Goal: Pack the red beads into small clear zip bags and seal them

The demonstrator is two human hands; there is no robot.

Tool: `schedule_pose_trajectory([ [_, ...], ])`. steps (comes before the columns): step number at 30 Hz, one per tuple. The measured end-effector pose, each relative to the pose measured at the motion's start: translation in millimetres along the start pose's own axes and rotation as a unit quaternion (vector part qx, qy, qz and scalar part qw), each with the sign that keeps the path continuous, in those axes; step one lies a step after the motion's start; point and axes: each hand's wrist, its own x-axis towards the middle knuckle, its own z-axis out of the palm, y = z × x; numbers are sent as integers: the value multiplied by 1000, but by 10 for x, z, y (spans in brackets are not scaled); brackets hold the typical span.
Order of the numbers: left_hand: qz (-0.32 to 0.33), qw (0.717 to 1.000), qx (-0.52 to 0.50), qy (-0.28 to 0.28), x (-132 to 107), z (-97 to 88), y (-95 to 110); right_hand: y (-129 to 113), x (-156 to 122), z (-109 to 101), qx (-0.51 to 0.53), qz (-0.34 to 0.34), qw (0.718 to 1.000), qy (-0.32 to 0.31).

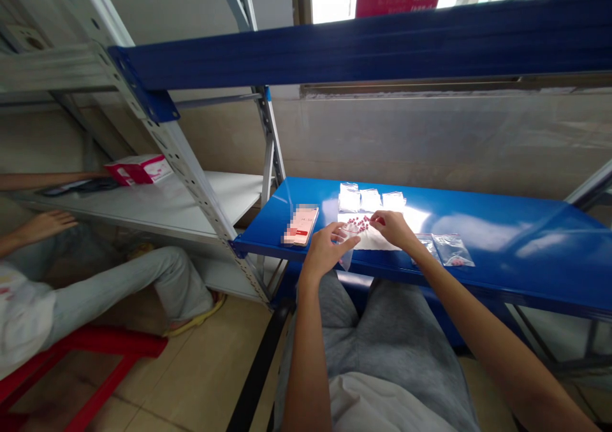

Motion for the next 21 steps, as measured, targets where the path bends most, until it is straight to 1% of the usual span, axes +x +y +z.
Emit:
schedule_pose_trajectory([
  [2, 0, 1000, -3, 0, -2, 6, 8, -98, -24, -123, 73, -29, 997, -2],
  [5, 4, 1000, -10, -1, -6, 16, 35, -303, -74, -312, 173, -99, 980, -28],
  [7, 8, 1000, -14, -4, -11, 18, 61, -440, -108, -412, 199, -135, 969, -64],
  [9, 12, 1000, -17, -7, -20, 13, 89, -544, -136, -486, 194, -153, 963, -104],
  [12, 16, 1000, -25, -6, -33, -3, 125, -628, -154, -565, 183, -149, 961, -140],
  [15, 21, 999, -25, 1, -40, -21, 150, -670, -167, -620, 197, -149, 954, -172],
  [17, 28, 999, -18, 9, -44, -35, 163, -696, -198, -632, 213, -154, 947, -183],
  [19, 27, 999, -16, 13, -51, -52, 172, -715, -261, -609, 233, -142, 948, -162],
  [21, 19, 999, -21, 14, -62, -72, 177, -723, -349, -549, 262, -111, 952, -117],
])
